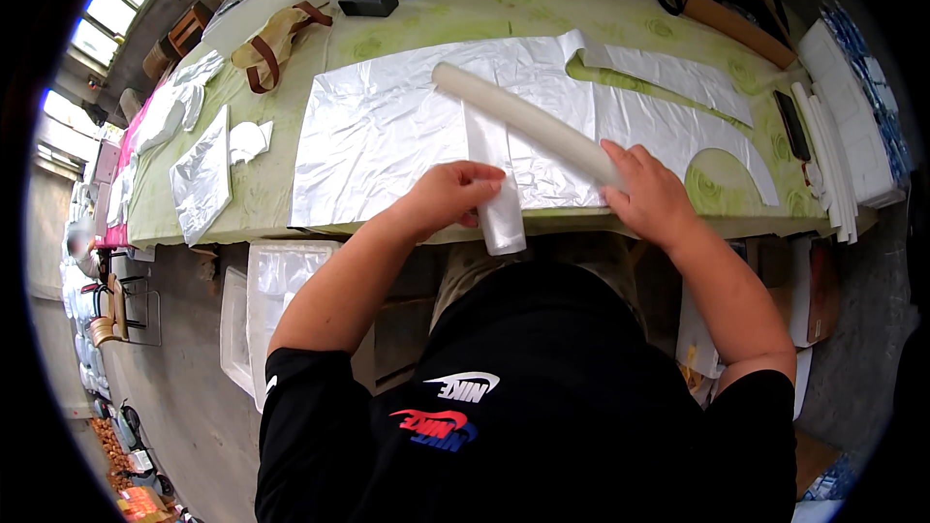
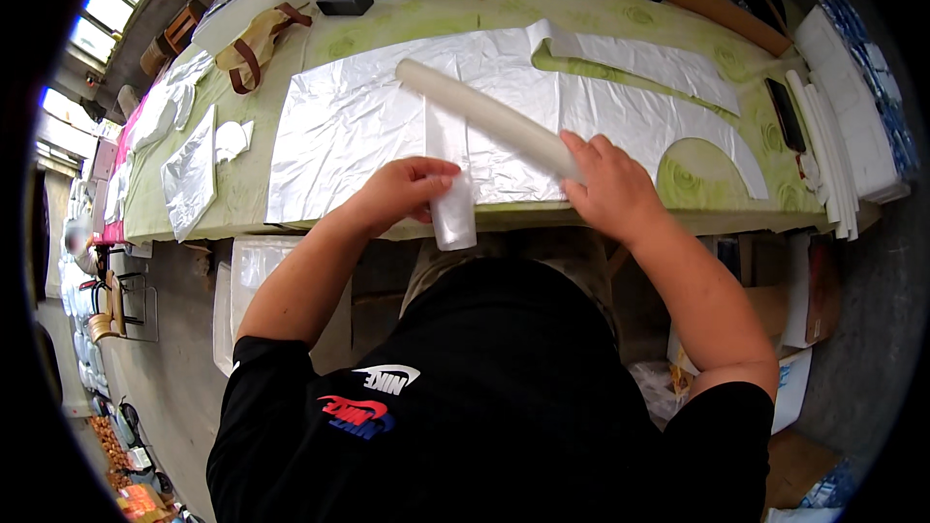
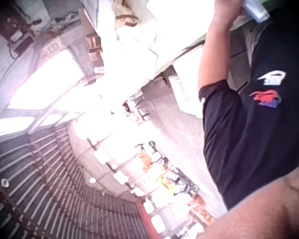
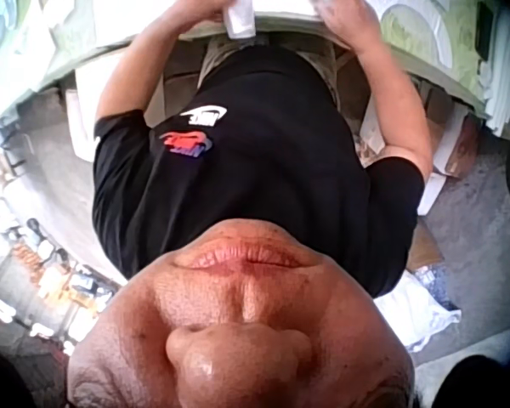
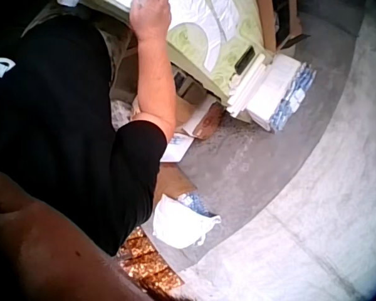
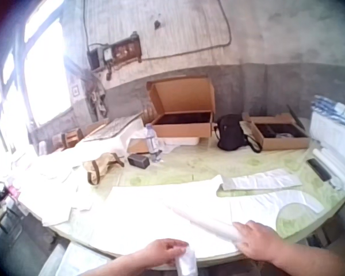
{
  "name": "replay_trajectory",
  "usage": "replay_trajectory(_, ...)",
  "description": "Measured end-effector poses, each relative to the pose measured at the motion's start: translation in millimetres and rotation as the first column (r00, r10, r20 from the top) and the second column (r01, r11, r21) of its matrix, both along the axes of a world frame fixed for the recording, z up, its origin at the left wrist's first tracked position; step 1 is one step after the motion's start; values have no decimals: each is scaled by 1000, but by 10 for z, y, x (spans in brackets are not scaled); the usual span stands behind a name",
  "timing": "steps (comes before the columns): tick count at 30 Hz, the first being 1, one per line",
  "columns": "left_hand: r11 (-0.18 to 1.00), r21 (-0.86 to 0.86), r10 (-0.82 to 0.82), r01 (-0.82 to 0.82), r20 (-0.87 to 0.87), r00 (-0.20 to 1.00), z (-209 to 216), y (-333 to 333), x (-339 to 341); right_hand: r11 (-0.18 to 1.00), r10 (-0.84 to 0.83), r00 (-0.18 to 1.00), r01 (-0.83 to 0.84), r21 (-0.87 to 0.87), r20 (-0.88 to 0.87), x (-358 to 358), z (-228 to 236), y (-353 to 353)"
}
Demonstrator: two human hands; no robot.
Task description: The person repeatedly tears off small pieces of clear plastic wrap from a roll and folds them into small packets on a workbench. The person handles the plastic wrap roll and the torn pieces by hand throughout the clip.
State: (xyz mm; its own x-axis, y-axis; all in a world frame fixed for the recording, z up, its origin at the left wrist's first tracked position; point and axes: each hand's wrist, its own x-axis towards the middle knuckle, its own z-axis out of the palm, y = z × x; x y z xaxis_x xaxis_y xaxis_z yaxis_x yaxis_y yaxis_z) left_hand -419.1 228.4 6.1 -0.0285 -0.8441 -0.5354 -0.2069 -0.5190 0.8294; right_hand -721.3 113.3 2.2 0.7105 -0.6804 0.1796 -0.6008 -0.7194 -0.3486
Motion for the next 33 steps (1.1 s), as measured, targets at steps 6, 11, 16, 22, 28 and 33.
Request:
replay_trajectory(6, 795, 174, -546, 582, -215, 810, 375, 318, -41, 980, -161, 986, 156, -122, -32, 60, -176, -431)
replay_trajectory(11, 846, -530, 266, -57, 328, 906, 213, -145, 237, 876, -72, 988, 127, -465, 134, 36, -161, -409)
replay_trajectory(16, 748, -556, 303, 364, 773, 558, -303, -760, 194, 813, 24, 981, -132, 568, 193, 291, 107, 515)
replay_trajectory(22, 889, -258, 90, 378, 909, 407, -375, -935, -254, 367, -107, 988, -65, 928, 112, 690, -349, 619)
replay_trajectory(28, 900, -191, 76, 391, 953, 292, -319, -865, -361, 382, -8, 984, -161, 910, 177, 871, -391, 726)
replay_trajectory(33, 908, -218, 65, 357, 916, 395, -304, -927, -362, 337, -44, 975, -190, 922, 217, 783, -406, 716)
